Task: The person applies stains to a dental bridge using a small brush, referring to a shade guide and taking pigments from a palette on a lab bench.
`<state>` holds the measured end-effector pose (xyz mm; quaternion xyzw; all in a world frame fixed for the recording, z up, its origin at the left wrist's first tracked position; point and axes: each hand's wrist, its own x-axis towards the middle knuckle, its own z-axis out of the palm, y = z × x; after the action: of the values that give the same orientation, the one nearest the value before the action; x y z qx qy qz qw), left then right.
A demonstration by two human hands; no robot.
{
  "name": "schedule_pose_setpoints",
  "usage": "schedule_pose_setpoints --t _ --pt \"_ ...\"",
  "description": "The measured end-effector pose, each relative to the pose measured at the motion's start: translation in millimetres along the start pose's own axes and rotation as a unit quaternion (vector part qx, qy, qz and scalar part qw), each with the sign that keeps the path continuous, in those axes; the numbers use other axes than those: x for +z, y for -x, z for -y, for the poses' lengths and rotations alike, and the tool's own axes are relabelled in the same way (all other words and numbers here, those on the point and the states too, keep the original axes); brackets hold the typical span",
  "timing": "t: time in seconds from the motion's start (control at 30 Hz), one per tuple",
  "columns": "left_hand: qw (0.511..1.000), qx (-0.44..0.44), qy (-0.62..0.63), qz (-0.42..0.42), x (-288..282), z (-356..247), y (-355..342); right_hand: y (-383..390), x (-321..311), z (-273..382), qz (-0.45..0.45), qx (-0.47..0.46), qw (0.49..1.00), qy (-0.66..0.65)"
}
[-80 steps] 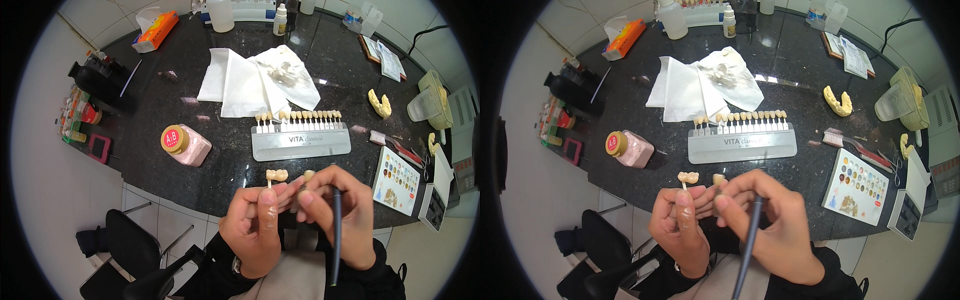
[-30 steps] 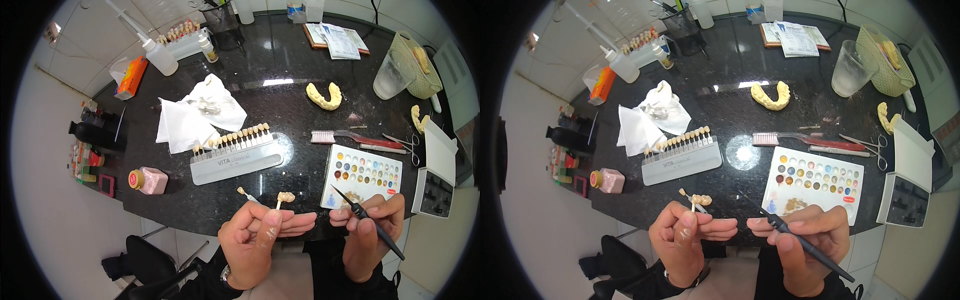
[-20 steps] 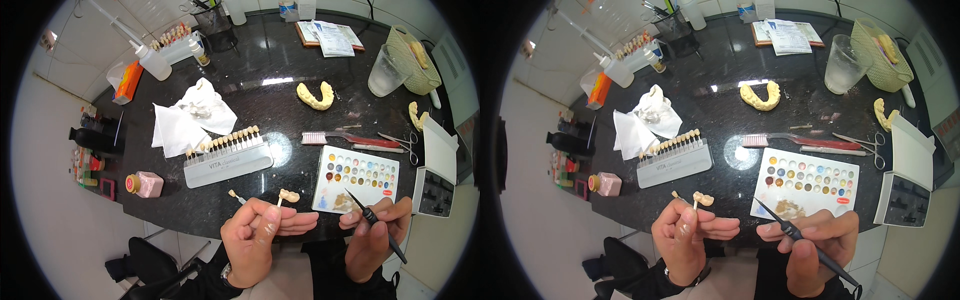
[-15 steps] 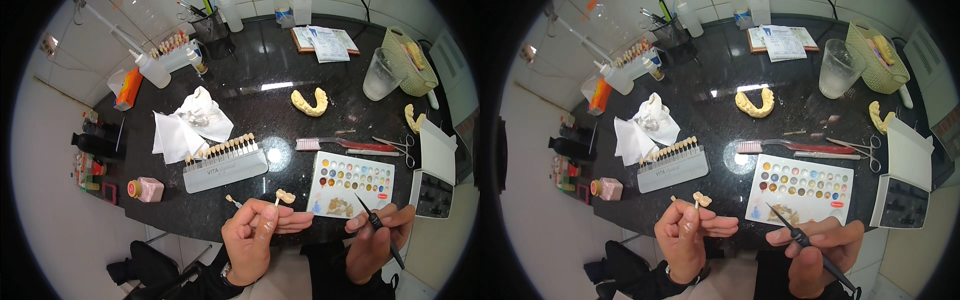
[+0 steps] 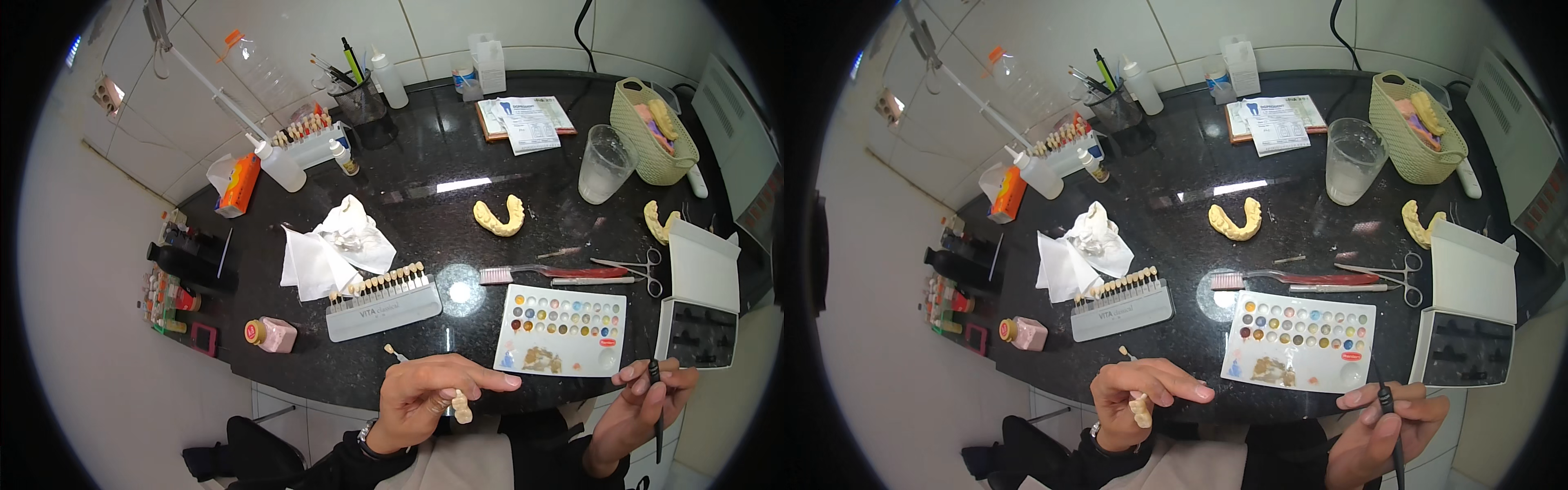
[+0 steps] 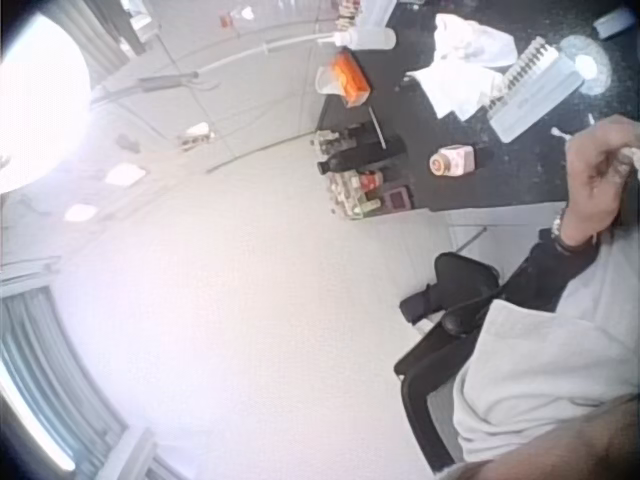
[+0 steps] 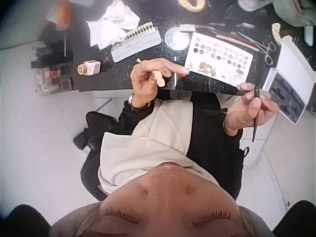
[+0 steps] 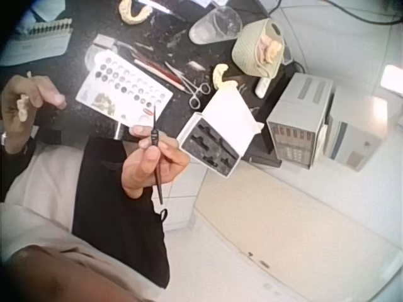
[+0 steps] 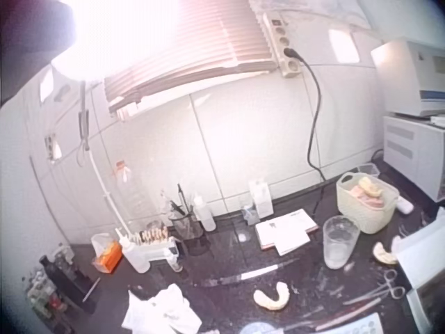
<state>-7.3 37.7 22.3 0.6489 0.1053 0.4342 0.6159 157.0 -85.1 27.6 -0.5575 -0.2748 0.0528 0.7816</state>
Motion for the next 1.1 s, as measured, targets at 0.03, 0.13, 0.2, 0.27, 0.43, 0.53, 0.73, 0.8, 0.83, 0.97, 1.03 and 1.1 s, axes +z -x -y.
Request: schedule_pose_setpoints --t 0.03,0.13,0.2,0.27,0.43,0.53,0.73,0.8,0.83,0.97,1.03,1.1 --pt "1.000 -0.001 -0.005 0.011 -1 -1 -1 0 -2 0 0.001 -0.002 1.000 0.001" --pt "0.999 -0.003 -0.017 0.036 -1 -3 -3 -1 -5 2 0.003 -0.007 1.000 -0.001" --pt "0.999 -0.004 -0.018 0.040 0 -2 -1 0 -6 3 0.003 -0.003 1.000 -0.007" --pt "0.999 0.001 -0.012 0.045 2 -1 0 3 -10 4 0.007 0.012 1.000 -0.003" --pt "0.999 -0.029 -0.005 0.020 0 5 17 12 -1 9 0.071 0.086 0.993 -0.024" --pt "0.997 -0.049 0.001 -0.061 2 8 33 21 25 11 0.113 0.108 0.987 -0.048" --pt "0.984 -0.016 0.044 -0.172 5 10 34 36 51 15 0.251 0.099 0.957 -0.106" --pt "0.980 -0.025 0.054 -0.189 4 8 35 43 58 11 0.265 0.082 0.953 -0.119" --pt "0.976 -0.031 0.064 -0.205 3 8 36 46 61 7 0.267 0.075 0.950 -0.141" --pt "0.965 -0.029 0.085 -0.246 0 13 41 50 66 4 0.269 0.079 0.951 -0.130" --pt "0.961 -0.018 0.084 -0.264 0 15 42 52 63 0 0.301 0.050 0.946 -0.110" --pt "0.956 -0.012 0.079 -0.284 3 13 37 52 64 -5 0.327 -0.002 0.940 -0.099"
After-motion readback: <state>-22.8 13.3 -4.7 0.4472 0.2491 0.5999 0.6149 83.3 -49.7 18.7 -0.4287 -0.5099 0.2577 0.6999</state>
